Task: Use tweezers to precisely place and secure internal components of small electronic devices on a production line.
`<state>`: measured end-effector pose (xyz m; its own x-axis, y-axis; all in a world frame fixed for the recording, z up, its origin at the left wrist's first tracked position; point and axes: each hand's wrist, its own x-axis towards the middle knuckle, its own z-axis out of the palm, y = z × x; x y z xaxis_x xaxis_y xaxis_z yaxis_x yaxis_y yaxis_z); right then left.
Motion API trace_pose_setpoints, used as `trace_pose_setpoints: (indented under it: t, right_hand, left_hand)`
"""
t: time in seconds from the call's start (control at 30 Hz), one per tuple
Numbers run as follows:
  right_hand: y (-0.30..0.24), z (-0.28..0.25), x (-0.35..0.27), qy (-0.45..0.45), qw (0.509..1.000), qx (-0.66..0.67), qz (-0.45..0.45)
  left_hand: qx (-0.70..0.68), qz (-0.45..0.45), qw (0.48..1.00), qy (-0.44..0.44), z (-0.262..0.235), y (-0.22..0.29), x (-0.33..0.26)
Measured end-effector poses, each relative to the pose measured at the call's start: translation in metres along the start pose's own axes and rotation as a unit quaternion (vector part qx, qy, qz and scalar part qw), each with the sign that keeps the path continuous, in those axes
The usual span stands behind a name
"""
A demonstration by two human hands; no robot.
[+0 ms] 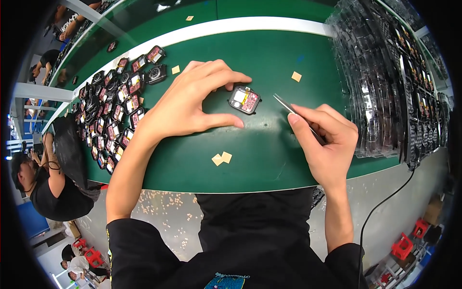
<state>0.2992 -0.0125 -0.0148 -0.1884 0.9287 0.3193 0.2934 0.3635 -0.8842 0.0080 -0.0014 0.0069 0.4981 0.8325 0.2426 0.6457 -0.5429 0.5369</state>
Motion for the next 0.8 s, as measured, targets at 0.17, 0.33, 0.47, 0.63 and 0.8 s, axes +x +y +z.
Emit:
trace_pose_setpoints:
  t: [0.17,0.33,0.47,0.63,0.8]
  right_hand:
    - [0.000,-0.001,-0.001,-0.009,1.000,0.012,-0.002]
    - [-0.001,-0.006,0.000,-0.030,0.998,0.051,0.005]
    - [-0.003,-0.006,0.001,-0.109,0.993,-0.019,-0.027]
    - [0.000,-0.002,0.002,-0.109,0.991,-0.049,-0.058]
    - [0.000,0.001,0.002,-0.112,0.990,-0.057,-0.059]
  left_hand:
    - [0.020,0.031,0.999,0.027,0.007,-0.004,-0.002]
    - [-0.066,0.010,0.997,-0.026,0.014,0.013,-0.004]
    - [-0.068,0.024,0.997,-0.023,0.017,0.009,-0.005]
    - [-0.066,0.024,0.997,-0.030,0.018,0.009,-0.001]
    - [-0.053,0.028,0.998,-0.035,0.018,0.007,-0.003]
